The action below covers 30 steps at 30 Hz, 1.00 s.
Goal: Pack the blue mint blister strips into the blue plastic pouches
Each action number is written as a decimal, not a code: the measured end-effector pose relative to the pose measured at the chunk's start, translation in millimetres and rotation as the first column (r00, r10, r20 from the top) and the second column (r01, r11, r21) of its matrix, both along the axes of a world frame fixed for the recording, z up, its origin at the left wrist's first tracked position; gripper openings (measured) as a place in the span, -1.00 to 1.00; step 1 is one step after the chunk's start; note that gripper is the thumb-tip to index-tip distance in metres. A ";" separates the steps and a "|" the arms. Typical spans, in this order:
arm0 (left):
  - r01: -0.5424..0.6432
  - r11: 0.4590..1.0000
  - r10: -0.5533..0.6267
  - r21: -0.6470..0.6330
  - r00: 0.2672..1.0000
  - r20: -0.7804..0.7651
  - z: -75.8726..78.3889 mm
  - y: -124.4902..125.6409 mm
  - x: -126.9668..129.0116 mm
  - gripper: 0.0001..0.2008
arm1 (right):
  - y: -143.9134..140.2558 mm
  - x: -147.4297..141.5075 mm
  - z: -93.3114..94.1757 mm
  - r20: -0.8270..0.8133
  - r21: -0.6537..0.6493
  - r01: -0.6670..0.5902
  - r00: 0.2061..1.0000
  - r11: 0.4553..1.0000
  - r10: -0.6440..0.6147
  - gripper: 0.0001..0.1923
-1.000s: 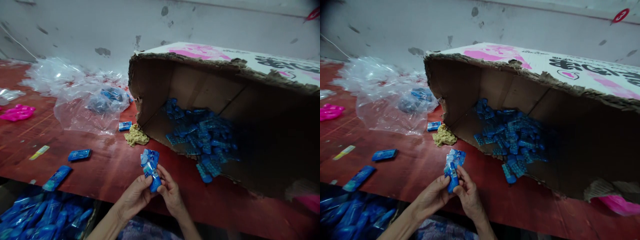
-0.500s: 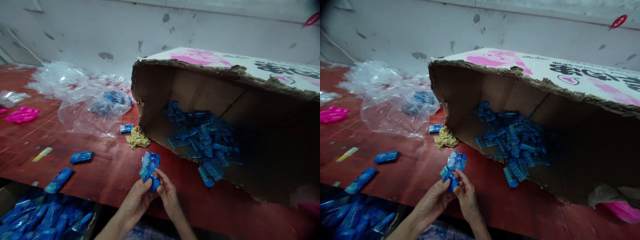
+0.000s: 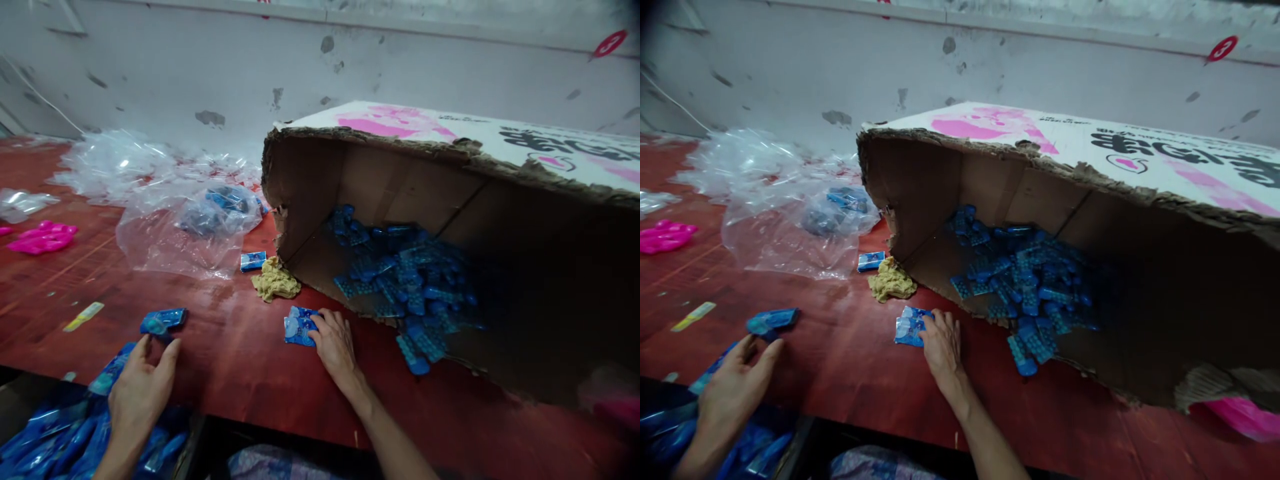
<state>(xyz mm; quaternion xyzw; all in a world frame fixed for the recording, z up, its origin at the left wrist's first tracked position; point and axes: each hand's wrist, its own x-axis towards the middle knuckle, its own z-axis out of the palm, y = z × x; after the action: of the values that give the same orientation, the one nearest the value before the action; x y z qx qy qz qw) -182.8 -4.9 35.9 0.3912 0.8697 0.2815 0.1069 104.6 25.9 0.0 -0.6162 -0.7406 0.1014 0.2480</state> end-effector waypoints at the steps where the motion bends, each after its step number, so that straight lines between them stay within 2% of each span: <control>1: 0.009 1.000 -0.010 -0.014 0.998 -0.065 -0.5 -2.5 0.2 -0.50 | 1.3 -1.6 -2.6 0.016 0.002 0.010 1.000 1.000 -0.010 -0.83; 3: 0.079 0.996 -0.072 0.045 0.986 -0.149 -3.0 -8.5 13.4 -0.44 | 1.6 -4.9 -7.9 0.034 0.010 0.020 0.999 1.000 -0.020 -0.87; 4: 0.119 0.986 -0.103 0.114 0.985 -0.140 -4.9 -11.3 24.9 -0.46 | 1.2 -6.2 -10.2 0.047 0.017 0.024 0.999 1.000 -0.025 -0.87; 5: 0.149 0.974 -0.138 0.173 0.988 -0.075 -7.0 -13.5 38.7 -0.50 | 0.9 -7.1 -12.0 0.058 0.024 0.027 0.998 0.999 -0.028 -0.86; 6: 0.165 0.963 -0.179 0.214 0.982 0.052 -9.3 -15.0 53.9 -0.55 | 0.7 -7.6 -13.0 0.068 0.032 0.027 0.997 0.999 -0.029 -0.85; 7: 0.183 0.954 -0.239 0.237 0.942 0.237 -11.5 -15.6 69.7 -0.59 | 0.6 -7.6 -13.1 0.076 0.041 0.025 0.997 0.999 -0.028 -0.84; 9: 0.175 0.952 -0.295 0.250 0.739 0.606 -15.0 -14.0 100.4 -0.65 | -0.3 -6.9 -9.4 0.084 0.057 0.022 0.996 0.998 -0.026 -0.83; 10: 0.168 0.965 -0.263 0.203 0.622 0.738 -16.1 -12.1 114.0 -0.59 | -1.9 -6.3 -5.5 0.087 0.065 0.021 0.996 0.998 -0.026 -0.83; 12: 0.154 0.974 -0.222 0.169 0.457 0.862 -17.6 -6.8 135.6 -0.47 | -8.5 -5.5 4.8 0.074 0.081 0.007 0.997 0.997 -0.013 -0.83; 13: 0.164 0.971 -0.225 0.173 0.390 0.893 -18.2 -4.2 143.1 -0.48 | -13.4 -5.2 10.4 0.050 0.088 -0.009 0.999 0.996 0.005 -0.83; 16: 0.200 0.958 -0.258 0.208 0.271 0.928 -21.0 1.2 153.5 -0.67 | -28.6 -5.3 21.8 -0.136 0.094 -0.061 0.988 0.994 0.074 -0.82; 18: 0.209 0.952 -0.272 0.224 0.240 0.932 -23.2 1.8 153.7 -0.76 | -34.5 -5.5 22.2 -0.366 0.041 -0.030 0.930 0.999 0.043 -0.83; 20: 0.221 0.948 -0.278 0.229 0.226 0.934 -24.7 0.6 152.4 -0.78 | -35.1 -5.9 17.7 -0.629 -0.120 0.004 0.774 0.993 -0.079 -0.73; 22: 0.234 0.944 -0.286 0.233 0.224 0.932 -25.2 -1.5 152.0 -0.80 | -32.7 -6.8 11.9 -0.796 -0.304 -0.087 0.571 0.949 -0.202 -0.73; 24: 0.230 0.941 -0.301 0.248 0.236 0.924 -25.2 -3.4 153.8 -0.82 | -30.7 -8.6 7.4 -0.851 -0.380 -0.202 0.458 0.902 -0.256 -0.83; 26: 0.196 0.944 -0.309 0.264 0.253 0.917 -25.3 -4.6 157.5 -0.81 | -31.2 -11.2 4.6 -0.857 -0.383 -0.222 0.447 0.897 -0.256 -0.84; 30: 0.121 0.959 -0.278 0.255 0.254 0.927 -26.7 -3.4 165.9 -0.79 | -36.9 -16.3 0.8 -0.833 -0.375 -0.132 0.483 0.918 -0.271 -0.81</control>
<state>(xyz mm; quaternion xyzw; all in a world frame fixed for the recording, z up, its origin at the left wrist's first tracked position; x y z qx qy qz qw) -16.9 -8.3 9.2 0.2572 0.5543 0.4996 0.6140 88.3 -11.0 0.8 -0.5449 -0.4491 0.5341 0.4648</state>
